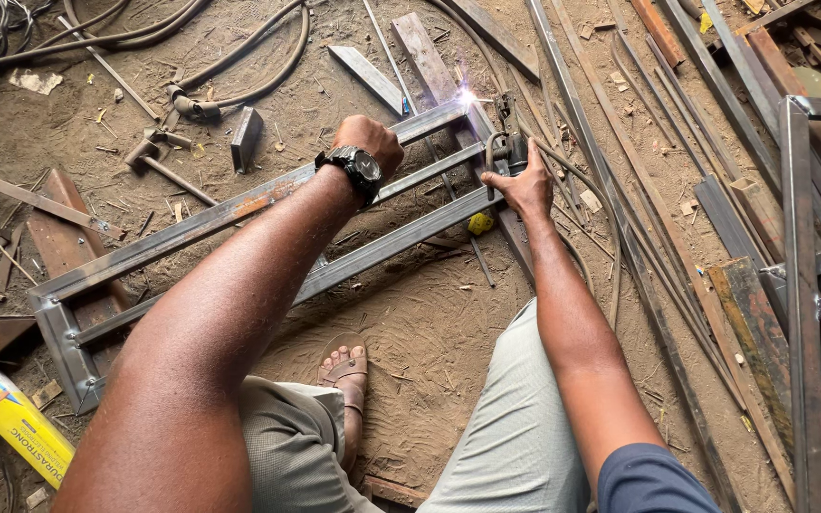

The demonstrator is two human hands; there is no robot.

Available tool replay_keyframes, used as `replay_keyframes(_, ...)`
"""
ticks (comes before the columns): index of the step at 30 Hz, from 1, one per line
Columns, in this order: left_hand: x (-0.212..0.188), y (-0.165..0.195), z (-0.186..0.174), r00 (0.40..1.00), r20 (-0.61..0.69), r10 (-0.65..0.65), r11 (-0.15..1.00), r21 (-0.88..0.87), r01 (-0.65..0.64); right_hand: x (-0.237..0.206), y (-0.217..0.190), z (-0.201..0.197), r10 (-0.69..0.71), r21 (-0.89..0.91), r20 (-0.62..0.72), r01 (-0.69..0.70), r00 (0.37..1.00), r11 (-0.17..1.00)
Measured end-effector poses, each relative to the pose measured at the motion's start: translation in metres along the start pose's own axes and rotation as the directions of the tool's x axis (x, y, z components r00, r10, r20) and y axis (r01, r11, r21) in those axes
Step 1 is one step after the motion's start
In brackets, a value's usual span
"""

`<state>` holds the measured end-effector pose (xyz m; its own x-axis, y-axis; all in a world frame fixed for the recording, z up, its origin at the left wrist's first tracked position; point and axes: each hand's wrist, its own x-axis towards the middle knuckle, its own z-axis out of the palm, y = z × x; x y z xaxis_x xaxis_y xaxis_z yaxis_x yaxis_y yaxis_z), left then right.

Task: The person sits on the ground and welds a rectangular metal frame using a handheld welding torch. They reposition the frame and continue welding different joints, producing visible sparks and molten metal.

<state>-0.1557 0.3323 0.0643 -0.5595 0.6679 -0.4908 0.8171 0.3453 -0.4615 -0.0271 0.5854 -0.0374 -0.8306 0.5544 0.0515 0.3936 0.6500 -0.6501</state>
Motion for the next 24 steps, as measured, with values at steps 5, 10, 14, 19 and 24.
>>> replay_keyframes(5,-0.003,0.001,-0.001,1.000,-0.009,-0.013,1.000,-0.022,0.013,0.001,0.001,0.002,-0.012,-0.009,0.003,0.012,1.000,1.000)
replay_keyframes(10,-0.003,0.000,-0.003,1.000,-0.002,-0.015,0.999,-0.034,0.015,0.001,-0.003,0.001,-0.037,-0.038,-0.016,0.036,0.999,0.999)
replay_keyframes(14,0.000,0.001,-0.002,0.999,0.009,-0.033,0.998,-0.052,0.033,-0.002,-0.007,-0.003,0.048,-0.079,-0.010,-0.048,0.999,0.996)
replay_keyframes(19,0.004,0.000,0.003,1.000,-0.001,-0.013,1.000,-0.006,0.013,-0.001,-0.002,-0.005,0.073,-0.034,-0.019,-0.074,0.997,0.997)
replay_keyframes(24,0.007,0.002,0.003,1.000,0.023,-0.006,1.000,0.027,0.005,-0.004,0.007,-0.005,-0.073,-0.094,-0.044,0.068,0.996,0.993)
